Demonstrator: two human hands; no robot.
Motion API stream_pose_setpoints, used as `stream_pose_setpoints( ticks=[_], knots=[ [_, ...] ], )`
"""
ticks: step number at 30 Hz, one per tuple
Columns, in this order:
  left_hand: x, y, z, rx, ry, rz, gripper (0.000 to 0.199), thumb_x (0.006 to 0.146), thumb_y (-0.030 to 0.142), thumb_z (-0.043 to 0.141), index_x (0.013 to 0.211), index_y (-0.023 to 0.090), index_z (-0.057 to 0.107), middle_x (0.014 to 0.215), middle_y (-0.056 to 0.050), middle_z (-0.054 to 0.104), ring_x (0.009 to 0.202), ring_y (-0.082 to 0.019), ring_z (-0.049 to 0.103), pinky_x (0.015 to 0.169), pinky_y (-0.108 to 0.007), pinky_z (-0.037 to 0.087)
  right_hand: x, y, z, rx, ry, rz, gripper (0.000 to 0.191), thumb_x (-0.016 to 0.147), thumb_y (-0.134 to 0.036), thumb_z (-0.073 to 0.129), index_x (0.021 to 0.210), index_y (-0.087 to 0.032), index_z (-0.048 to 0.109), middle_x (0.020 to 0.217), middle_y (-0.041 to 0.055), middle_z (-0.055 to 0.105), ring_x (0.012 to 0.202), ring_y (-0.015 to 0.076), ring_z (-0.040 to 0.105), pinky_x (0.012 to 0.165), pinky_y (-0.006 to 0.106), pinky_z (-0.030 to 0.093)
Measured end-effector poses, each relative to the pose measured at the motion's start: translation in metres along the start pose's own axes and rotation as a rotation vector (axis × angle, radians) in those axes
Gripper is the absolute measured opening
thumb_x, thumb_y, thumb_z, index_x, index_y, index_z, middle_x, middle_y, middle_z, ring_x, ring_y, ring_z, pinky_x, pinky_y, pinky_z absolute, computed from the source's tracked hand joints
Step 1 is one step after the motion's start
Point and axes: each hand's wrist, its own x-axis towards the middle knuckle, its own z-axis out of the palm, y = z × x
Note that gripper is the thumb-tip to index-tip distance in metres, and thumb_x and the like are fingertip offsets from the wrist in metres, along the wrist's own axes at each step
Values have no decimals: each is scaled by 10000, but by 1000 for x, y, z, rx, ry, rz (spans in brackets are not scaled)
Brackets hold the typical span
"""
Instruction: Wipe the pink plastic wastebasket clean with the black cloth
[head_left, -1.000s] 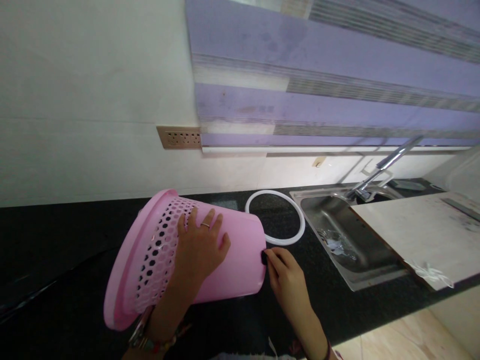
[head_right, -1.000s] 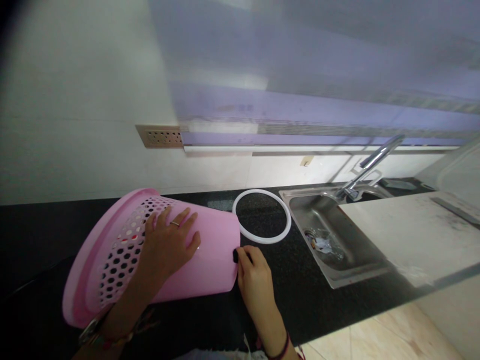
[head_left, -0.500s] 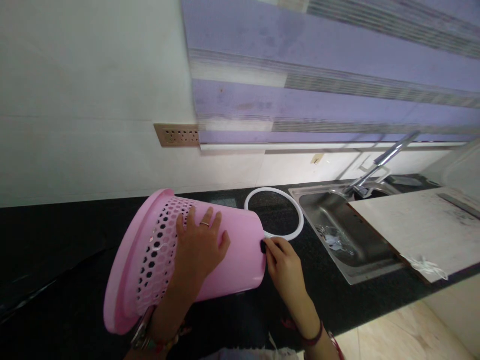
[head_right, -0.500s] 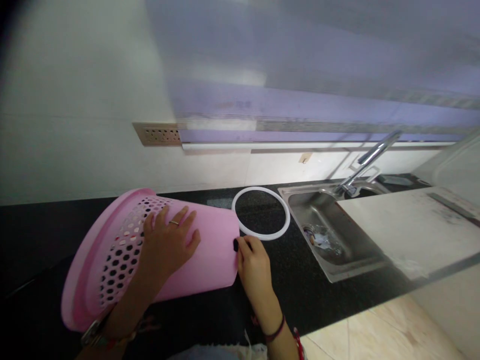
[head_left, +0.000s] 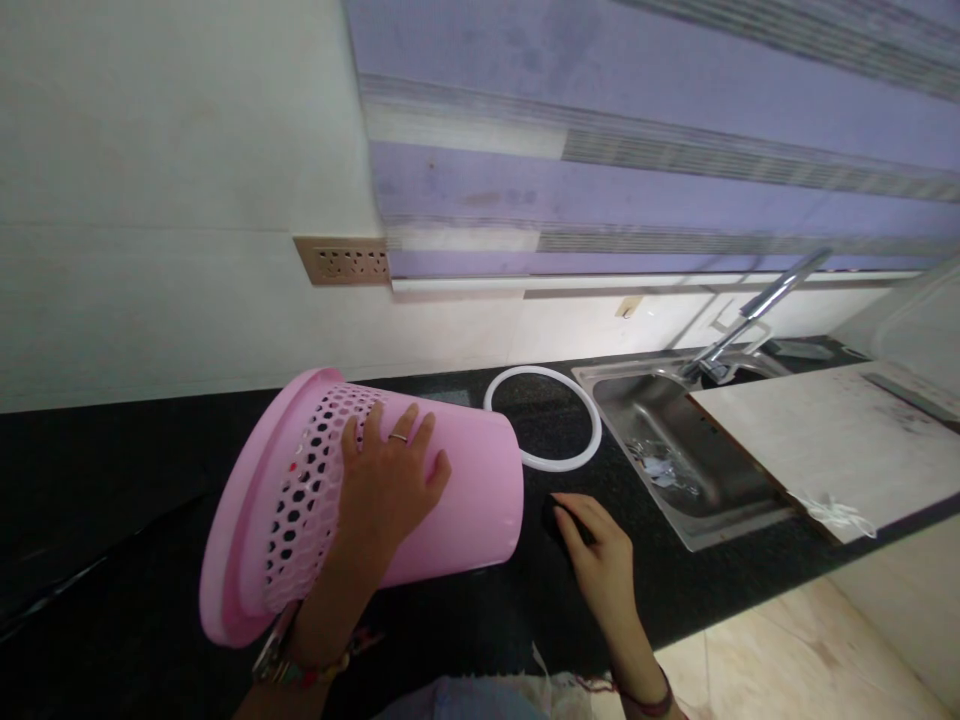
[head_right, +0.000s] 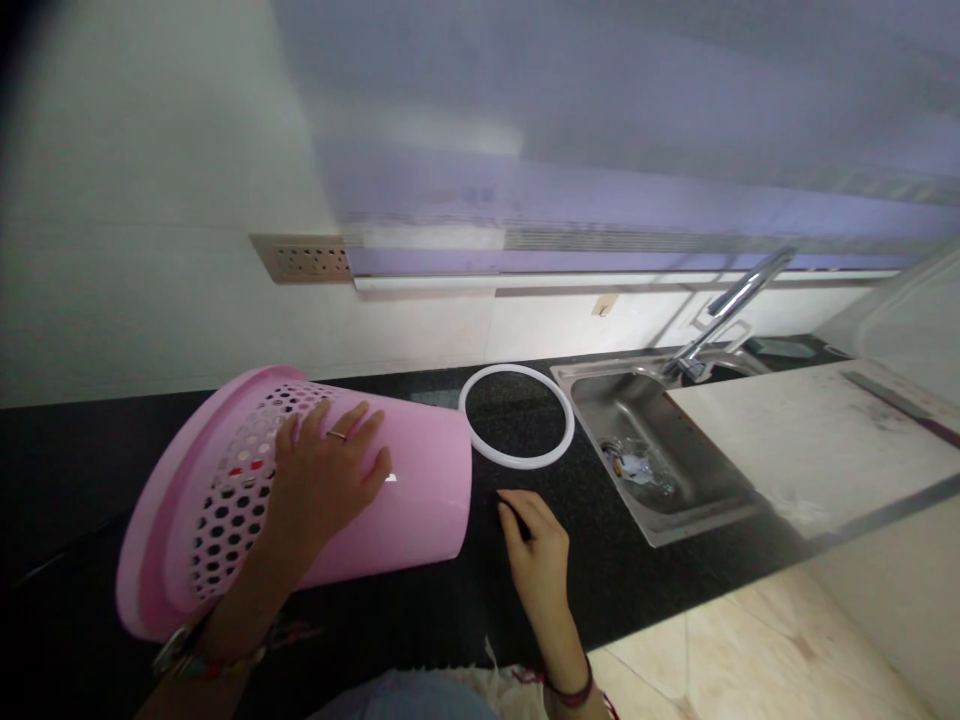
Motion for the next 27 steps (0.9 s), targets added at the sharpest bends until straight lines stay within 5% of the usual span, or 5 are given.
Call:
stream_pose_setpoints(
  ticks=[10, 17, 27],
  knots=[
    [-9, 4, -6, 61, -21, 16, 405, 829, 322, 391, 1164, 179, 571, 1260, -96, 560, 1197, -408, 373, 963, -605, 269, -1, -5, 6, -46, 6, -67, 182, 845, -187, 509, 869, -181, 689, 803, 59, 681, 734, 149, 655, 677, 254, 558],
    [1, 23, -8, 73, -56, -21, 299, 806, 203, 392, 952, 87, 626, 981, -188, 600, 1068, -354, 502, 902, -489, 393, -2, -18, 12, -114, 18, -187, 202, 859, -159, 485, 901, -162, 683, 804, 72, 651, 733, 146, 634, 679, 251, 559],
    [-1, 20, 5, -23, -58, 14, 482, 835, 364, 408, 1226, 119, 546, 1300, -142, 524, 1259, -406, 347, 1003, -585, 284, 3, -23, 12, -266, -26, -268, 248, 874, -127, 434, 909, -124, 680, 787, 101, 642, 717, 165, 616, 632, 274, 553]
  ],
)
